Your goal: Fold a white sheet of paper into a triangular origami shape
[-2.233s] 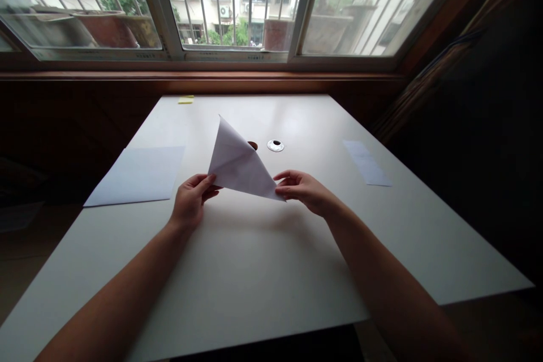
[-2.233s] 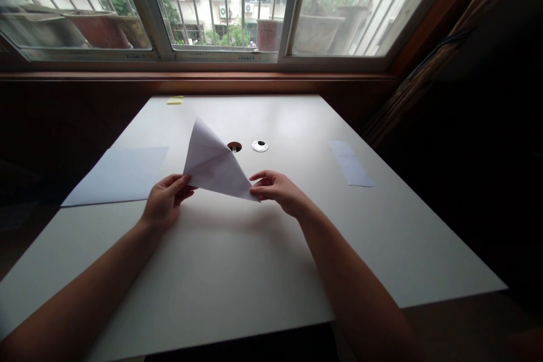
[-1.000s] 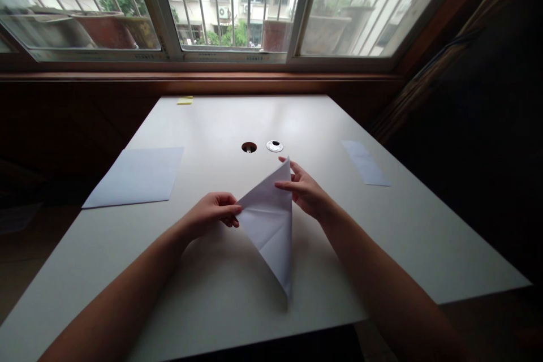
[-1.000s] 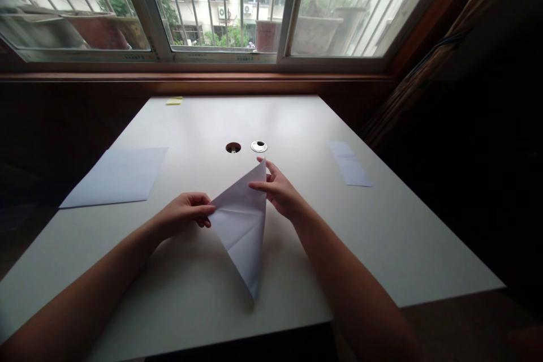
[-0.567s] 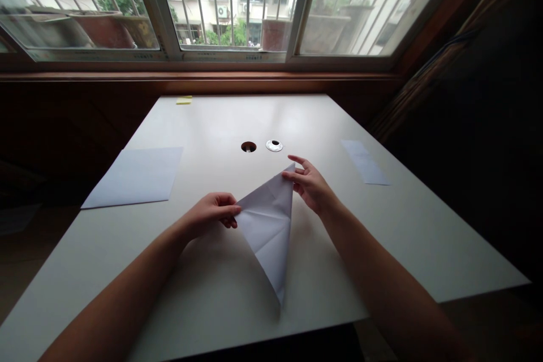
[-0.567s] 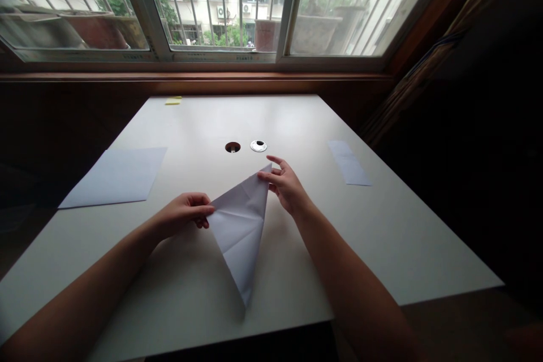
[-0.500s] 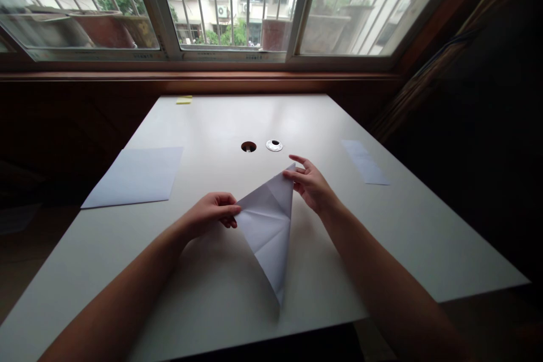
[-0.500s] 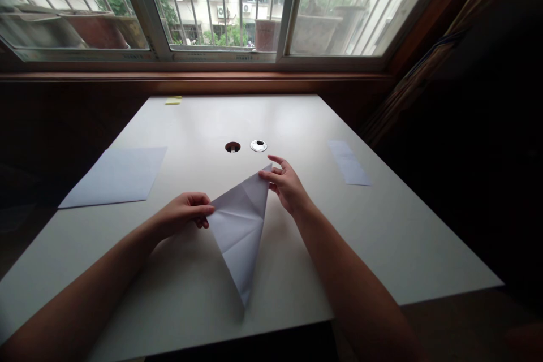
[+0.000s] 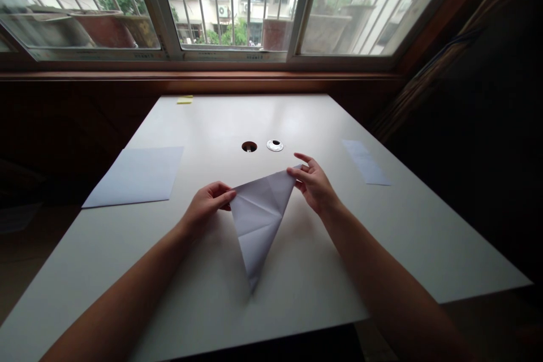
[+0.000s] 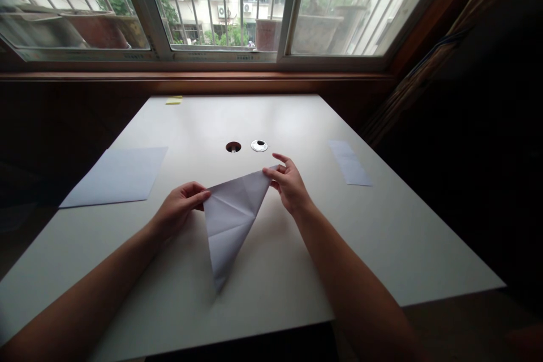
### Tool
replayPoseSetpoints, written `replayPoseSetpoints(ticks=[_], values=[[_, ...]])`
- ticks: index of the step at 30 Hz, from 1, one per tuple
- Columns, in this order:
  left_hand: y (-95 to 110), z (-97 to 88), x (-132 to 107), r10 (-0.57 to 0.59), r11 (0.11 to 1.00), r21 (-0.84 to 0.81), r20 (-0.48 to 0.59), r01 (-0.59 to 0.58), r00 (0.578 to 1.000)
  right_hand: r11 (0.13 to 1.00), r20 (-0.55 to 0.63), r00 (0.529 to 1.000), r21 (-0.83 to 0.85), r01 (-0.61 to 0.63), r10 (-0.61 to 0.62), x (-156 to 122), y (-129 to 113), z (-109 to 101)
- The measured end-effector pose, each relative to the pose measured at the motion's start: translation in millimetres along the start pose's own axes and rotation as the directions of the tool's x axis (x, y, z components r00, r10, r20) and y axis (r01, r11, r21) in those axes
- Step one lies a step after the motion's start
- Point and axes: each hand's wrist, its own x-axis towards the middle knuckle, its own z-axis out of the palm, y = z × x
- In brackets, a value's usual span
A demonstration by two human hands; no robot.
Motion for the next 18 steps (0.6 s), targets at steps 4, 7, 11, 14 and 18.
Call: replayPoseSetpoints(ticks=[4,7,11,14,18], values=[[-2,-0.3,1,0.043,0.999,-0.014,-0.035,-0.043,0.998,1.0,-0.008,1.0,-0.005,0.012,-0.012,0,2,1],[-2,-0.4,0,0.042,0.999,-0.018,-0.038,-0.043,0.998,1.0,-0.009,1.0,0.006,0.022,-0.022,0,2,2],[-1,-0.3,0,0.03,0.999,-0.035,-0.052,-0.032,0.998,0.999,0.013,1.0,0.036,-0.008,0.007,-3,2,6],[0,0.1,1,0.03,0.996,-0.083,-0.077,-0.037,0.997,0.994,0.105,0.989,0.028,-0.104,0.101,-8,2,12],[1,0.2,3,0.029,0.987,-0.149,-0.152,-0.052,0.988,0.97,0.309,0.92,-0.043,-0.237,0.239,-16,4,22]])
